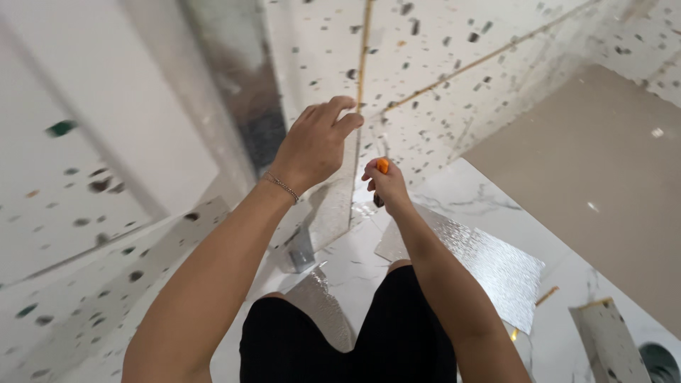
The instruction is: The person cuts and fits terrazzo-patterned wall panels along a wall corner and upper wall section using a utility knife. They trim edges, align panels with existing sections, and press them into place.
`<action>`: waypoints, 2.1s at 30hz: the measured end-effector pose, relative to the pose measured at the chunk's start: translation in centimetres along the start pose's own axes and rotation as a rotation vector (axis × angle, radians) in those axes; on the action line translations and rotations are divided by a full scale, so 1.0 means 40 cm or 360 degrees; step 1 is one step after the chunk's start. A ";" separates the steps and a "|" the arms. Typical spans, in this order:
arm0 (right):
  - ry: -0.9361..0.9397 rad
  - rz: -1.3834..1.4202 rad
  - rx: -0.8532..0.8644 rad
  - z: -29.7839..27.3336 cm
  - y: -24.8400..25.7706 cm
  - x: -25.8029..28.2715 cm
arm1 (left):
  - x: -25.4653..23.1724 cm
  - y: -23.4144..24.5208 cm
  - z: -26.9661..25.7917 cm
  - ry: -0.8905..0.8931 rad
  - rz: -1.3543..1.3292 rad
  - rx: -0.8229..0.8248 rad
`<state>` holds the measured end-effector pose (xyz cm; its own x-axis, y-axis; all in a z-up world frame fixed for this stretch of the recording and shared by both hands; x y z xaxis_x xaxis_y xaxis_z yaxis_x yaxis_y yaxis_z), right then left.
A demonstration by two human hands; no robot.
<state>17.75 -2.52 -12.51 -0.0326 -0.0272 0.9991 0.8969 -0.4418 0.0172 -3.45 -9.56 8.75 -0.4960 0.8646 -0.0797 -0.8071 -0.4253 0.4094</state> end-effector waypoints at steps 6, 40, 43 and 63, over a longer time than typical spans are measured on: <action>-0.0220 0.0016 -0.0269 0.067 0.167 -0.095 | 0.019 -0.168 -0.008 0.0265 -0.0251 0.0114; -0.1588 0.0133 -0.2879 -0.315 1.210 -1.345 | -0.010 -1.470 -1.545 0.3917 -0.1129 0.0353; -0.1494 -0.0039 -0.2809 -0.337 1.216 -1.321 | -0.020 -1.408 -1.423 0.3950 -0.1544 0.0182; -0.0773 -0.0695 -0.2071 -0.345 0.987 -0.299 | -0.256 -0.458 -0.653 0.3609 -0.1388 -0.0026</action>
<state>47.45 -31.99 -24.32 0.1936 0.5025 0.8426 -0.1795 -0.8262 0.5340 8.06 -17.62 -21.65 0.3799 -0.7119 -0.5906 -0.9250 -0.2945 -0.2400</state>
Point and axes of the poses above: each hand's wrist, its own z-axis towards the middle knuckle, its own y-axis out of the back of the hand, x = y × z, the point moved 7 cm from there along z, towards the middle knuckle, and after that the axes turned 15 degrees about -x, right-handed, at the moved point
